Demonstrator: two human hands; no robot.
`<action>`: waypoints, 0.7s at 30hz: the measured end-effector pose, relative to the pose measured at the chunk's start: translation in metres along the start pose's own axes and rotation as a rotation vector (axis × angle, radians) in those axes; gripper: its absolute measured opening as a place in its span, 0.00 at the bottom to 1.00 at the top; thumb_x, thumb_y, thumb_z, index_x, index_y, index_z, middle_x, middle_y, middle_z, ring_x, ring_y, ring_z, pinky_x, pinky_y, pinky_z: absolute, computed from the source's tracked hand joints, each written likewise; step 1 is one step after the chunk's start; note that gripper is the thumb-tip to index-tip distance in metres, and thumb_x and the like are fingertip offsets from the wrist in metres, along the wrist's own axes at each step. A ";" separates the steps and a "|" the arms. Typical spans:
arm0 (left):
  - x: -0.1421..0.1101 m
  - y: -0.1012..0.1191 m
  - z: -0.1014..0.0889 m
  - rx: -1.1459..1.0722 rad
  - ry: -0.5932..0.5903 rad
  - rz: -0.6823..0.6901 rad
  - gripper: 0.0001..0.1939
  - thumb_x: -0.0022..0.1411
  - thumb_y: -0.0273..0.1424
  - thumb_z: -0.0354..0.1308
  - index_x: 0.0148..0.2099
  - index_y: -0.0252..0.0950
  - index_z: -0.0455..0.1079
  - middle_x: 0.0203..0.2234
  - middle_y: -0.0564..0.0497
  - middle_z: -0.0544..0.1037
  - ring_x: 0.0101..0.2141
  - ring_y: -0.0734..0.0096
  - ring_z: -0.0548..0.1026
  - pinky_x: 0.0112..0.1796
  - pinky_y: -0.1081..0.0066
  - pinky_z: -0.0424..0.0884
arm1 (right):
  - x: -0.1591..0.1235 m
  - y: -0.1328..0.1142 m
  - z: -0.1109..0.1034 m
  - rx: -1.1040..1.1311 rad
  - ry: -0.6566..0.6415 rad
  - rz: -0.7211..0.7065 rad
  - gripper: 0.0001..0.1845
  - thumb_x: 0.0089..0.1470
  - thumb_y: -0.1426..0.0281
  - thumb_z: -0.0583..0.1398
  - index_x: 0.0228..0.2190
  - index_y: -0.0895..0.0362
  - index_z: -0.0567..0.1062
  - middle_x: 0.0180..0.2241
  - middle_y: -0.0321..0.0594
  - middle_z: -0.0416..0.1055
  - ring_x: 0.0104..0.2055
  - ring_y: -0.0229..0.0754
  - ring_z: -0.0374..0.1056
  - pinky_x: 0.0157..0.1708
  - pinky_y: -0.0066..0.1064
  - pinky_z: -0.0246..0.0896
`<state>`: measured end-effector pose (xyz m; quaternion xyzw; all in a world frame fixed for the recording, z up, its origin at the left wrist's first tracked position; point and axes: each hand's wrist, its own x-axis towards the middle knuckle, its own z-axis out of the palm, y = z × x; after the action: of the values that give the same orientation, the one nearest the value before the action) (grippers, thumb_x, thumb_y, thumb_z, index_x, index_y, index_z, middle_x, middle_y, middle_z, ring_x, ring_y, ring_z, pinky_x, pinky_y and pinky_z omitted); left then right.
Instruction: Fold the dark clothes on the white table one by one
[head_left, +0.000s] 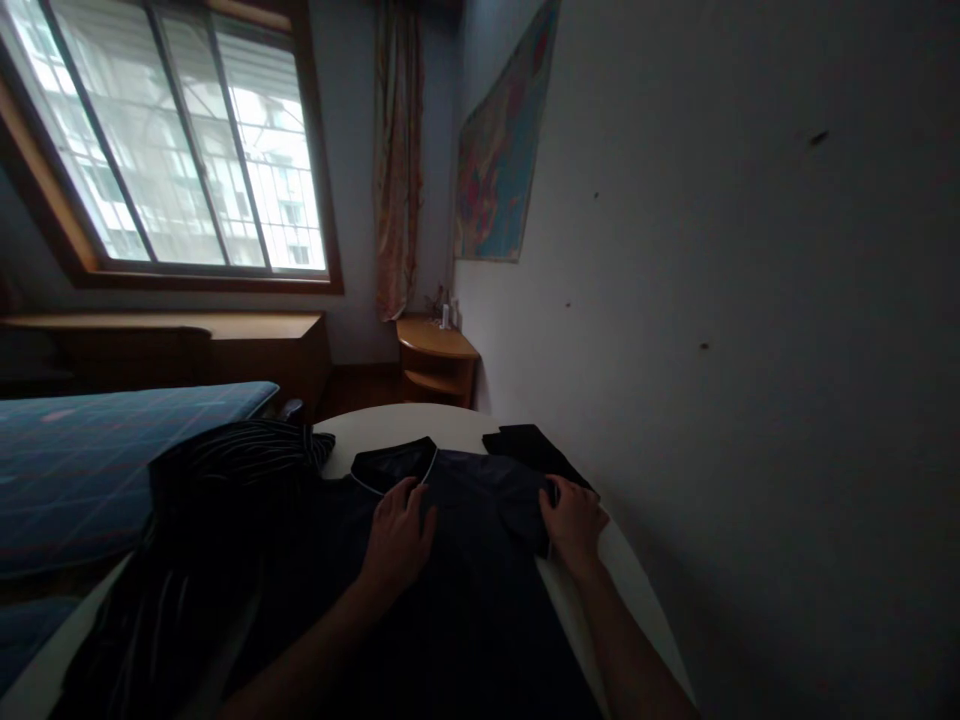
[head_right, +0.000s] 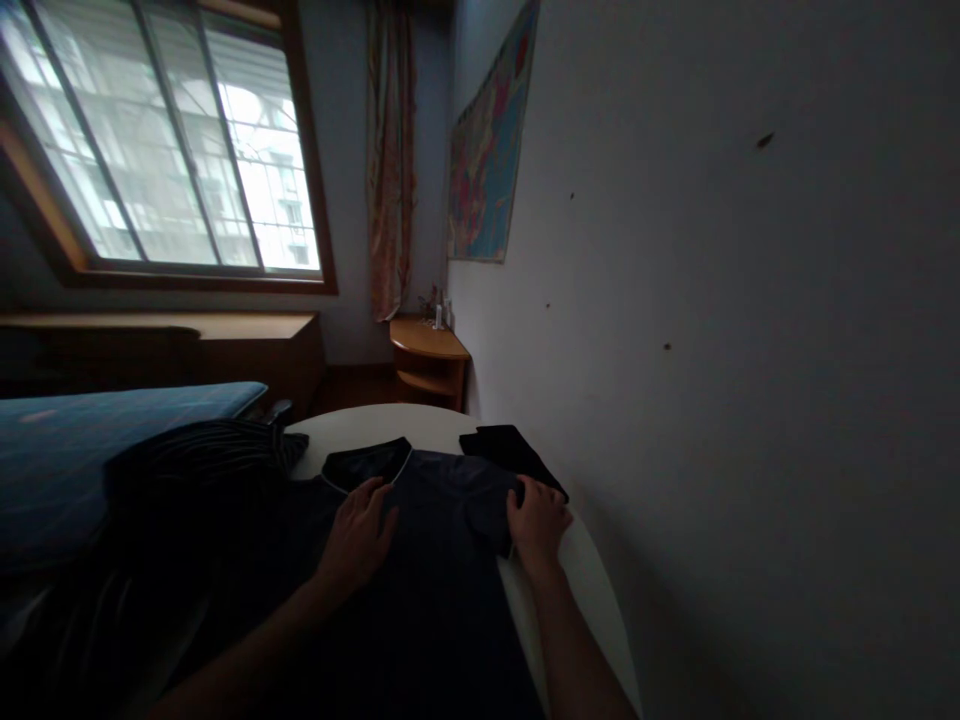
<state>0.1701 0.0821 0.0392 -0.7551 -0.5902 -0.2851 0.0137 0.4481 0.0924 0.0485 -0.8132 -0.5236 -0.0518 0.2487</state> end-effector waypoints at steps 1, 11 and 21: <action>-0.010 -0.005 -0.001 -0.004 0.014 0.028 0.20 0.69 0.35 0.48 0.59 0.37 0.66 0.61 0.41 0.65 0.61 0.54 0.62 0.61 0.54 0.59 | 0.000 0.000 -0.001 0.016 -0.016 -0.012 0.17 0.59 0.65 0.56 0.48 0.49 0.77 0.49 0.46 0.74 0.55 0.56 0.60 0.49 0.48 0.52; -0.040 -0.048 -0.008 0.009 -0.097 -0.004 0.24 0.68 0.39 0.47 0.63 0.39 0.65 0.64 0.44 0.64 0.64 0.50 0.59 0.62 0.49 0.58 | 0.014 0.002 -0.006 0.238 0.107 -0.113 0.17 0.62 0.70 0.51 0.43 0.56 0.78 0.47 0.44 0.75 0.48 0.45 0.68 0.48 0.35 0.56; -0.029 -0.023 -0.011 0.178 -0.284 -0.064 0.30 0.66 0.45 0.51 0.67 0.42 0.61 0.67 0.41 0.59 0.66 0.37 0.53 0.60 0.43 0.52 | -0.060 -0.058 -0.018 0.144 -0.305 -0.457 0.21 0.63 0.67 0.50 0.51 0.57 0.75 0.53 0.46 0.72 0.55 0.48 0.66 0.56 0.35 0.57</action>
<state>0.1412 0.0597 0.0284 -0.7646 -0.6327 -0.1225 -0.0120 0.3731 0.0532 0.0642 -0.6528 -0.7271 0.0538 0.2058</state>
